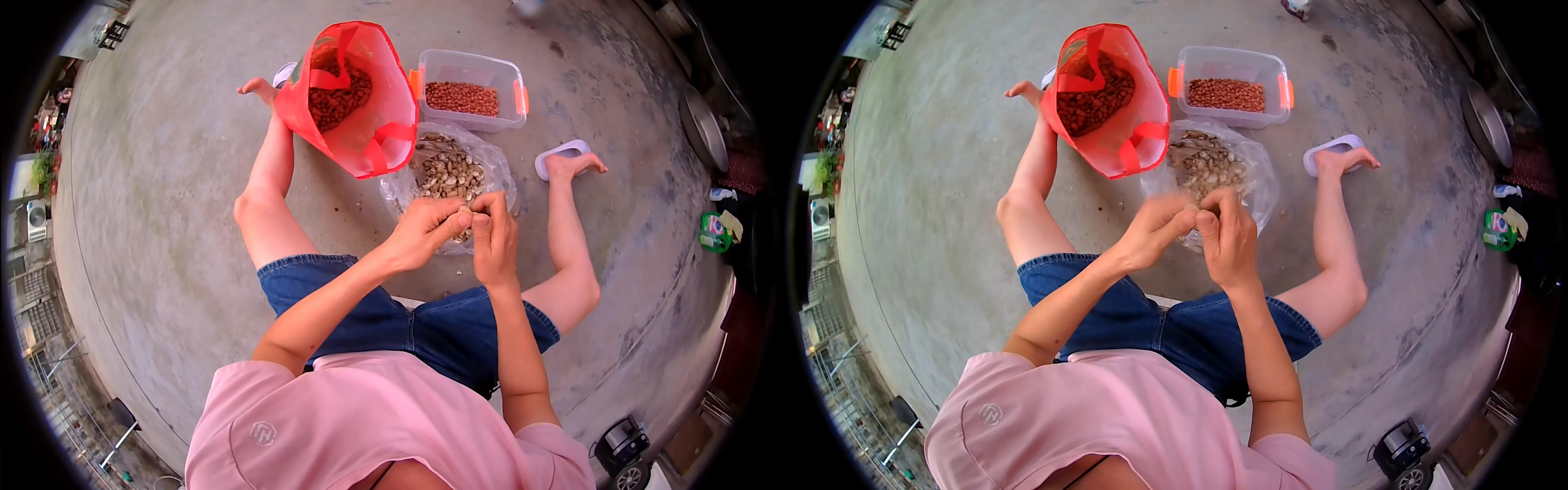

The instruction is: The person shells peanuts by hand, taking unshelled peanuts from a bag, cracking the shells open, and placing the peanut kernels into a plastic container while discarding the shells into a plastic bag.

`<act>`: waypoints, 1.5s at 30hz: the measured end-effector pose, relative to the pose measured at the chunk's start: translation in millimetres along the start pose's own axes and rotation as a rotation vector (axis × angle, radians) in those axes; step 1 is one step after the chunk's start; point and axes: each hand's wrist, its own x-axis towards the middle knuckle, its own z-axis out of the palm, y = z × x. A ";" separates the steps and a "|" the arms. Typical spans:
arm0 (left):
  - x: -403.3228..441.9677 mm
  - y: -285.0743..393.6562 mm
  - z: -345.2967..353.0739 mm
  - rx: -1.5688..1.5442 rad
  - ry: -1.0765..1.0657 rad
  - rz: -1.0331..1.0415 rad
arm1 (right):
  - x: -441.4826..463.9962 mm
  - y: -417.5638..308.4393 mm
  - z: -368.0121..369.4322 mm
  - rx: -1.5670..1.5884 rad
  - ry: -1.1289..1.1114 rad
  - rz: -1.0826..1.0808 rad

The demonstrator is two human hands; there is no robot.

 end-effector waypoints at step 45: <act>17.6 -65.2 34.8 -0.407 0.096 -0.348 | -36.0 66.3 14.3 0.768 0.193 0.569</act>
